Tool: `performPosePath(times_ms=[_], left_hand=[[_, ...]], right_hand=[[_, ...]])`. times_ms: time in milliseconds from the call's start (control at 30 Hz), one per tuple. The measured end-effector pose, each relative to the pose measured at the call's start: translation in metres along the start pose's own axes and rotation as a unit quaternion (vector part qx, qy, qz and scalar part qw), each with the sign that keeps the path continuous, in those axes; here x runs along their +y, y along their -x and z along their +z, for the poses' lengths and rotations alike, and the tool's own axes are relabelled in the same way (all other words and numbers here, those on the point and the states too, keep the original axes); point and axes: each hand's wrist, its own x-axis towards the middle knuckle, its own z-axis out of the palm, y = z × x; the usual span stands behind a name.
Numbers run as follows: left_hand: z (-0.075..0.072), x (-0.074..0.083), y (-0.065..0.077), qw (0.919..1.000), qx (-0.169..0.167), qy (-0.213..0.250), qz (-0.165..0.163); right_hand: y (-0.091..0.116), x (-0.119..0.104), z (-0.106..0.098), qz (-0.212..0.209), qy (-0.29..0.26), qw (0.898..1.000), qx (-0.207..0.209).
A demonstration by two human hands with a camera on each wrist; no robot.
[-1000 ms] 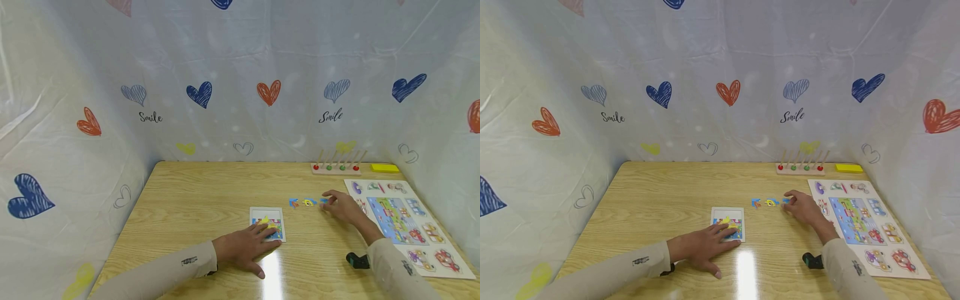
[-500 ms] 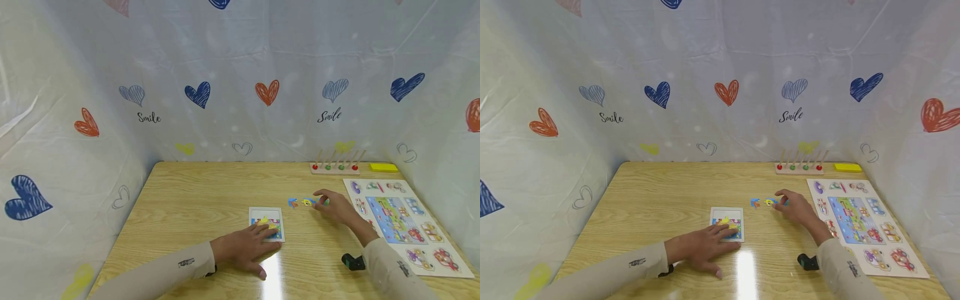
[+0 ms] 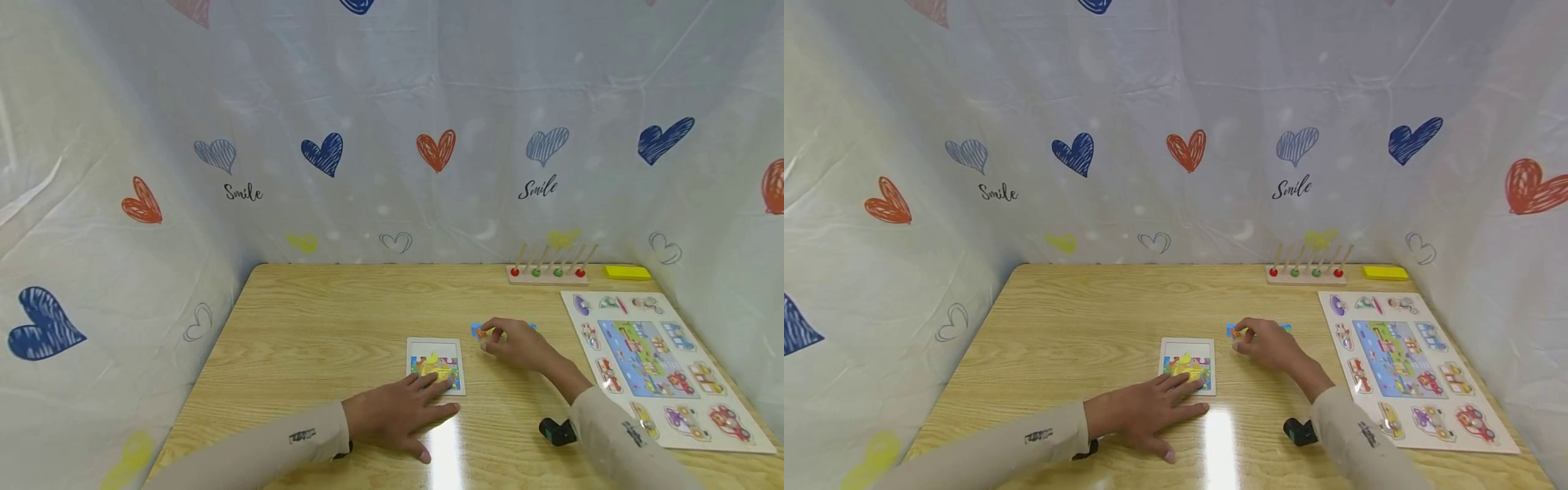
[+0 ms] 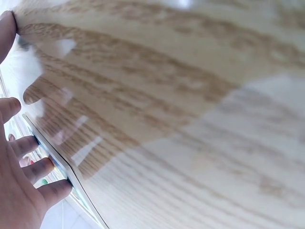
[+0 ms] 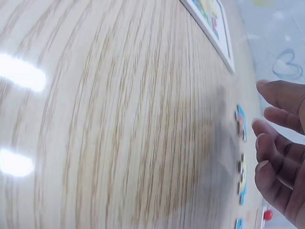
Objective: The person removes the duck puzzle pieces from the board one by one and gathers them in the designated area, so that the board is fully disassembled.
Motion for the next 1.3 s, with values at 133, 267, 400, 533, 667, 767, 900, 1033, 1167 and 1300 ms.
performPosePath(times_ms=[133, 267, 400, 533, 667, 767, 900, 1033, 1167, 1300], left_hand=[[0.0, 0.0, 0.0, 1.0, -0.002, 0.0, -0.003], [0.002, 0.0, 0.0, 1.0, 0.007, -0.007, -0.001], [0.004, -0.001, 0.0, 0.9998, 0.014, -0.015, 0.002], [0.004, -0.001, 0.0, 0.9998, 0.013, -0.017, 0.001], [0.003, -0.001, 0.001, 1.0, 0.007, -0.007, 0.001], [0.002, -0.001, 0.001, 1.0, 0.002, 0.001, 0.003], [0.002, -0.002, 0.001, 1.0, -0.002, 0.007, 0.002], [0.001, -0.002, 0.002, 0.9999, -0.002, 0.016, 0.001], [0.0, -0.002, 0.001, 0.9998, -0.005, 0.019, 0.0], [0.0, -0.003, 0.0, 0.9998, -0.012, 0.017, -0.004]], right_hand=[[-0.004, -0.011, 0.006, -0.031, -0.004, 0.999, -0.022], [-0.01, -0.02, 0.012, -0.063, -0.012, 0.996, -0.059], [-0.017, -0.028, 0.019, -0.09, -0.026, 0.991, -0.095], [-0.025, -0.036, 0.025, -0.094, -0.026, 0.989, -0.113], [-0.032, -0.041, 0.032, -0.096, -0.028, 0.987, -0.128], [-0.037, -0.045, 0.035, -0.103, -0.03, 0.984, -0.14], [-0.045, -0.051, 0.038, -0.113, -0.02, 0.98, -0.161], [-0.051, -0.056, 0.043, -0.128, 0.001, 0.976, -0.176], [-0.054, -0.061, 0.046, -0.131, 0.017, 0.974, -0.186], [-0.055, -0.064, 0.049, -0.125, 0.036, 0.974, -0.188]])
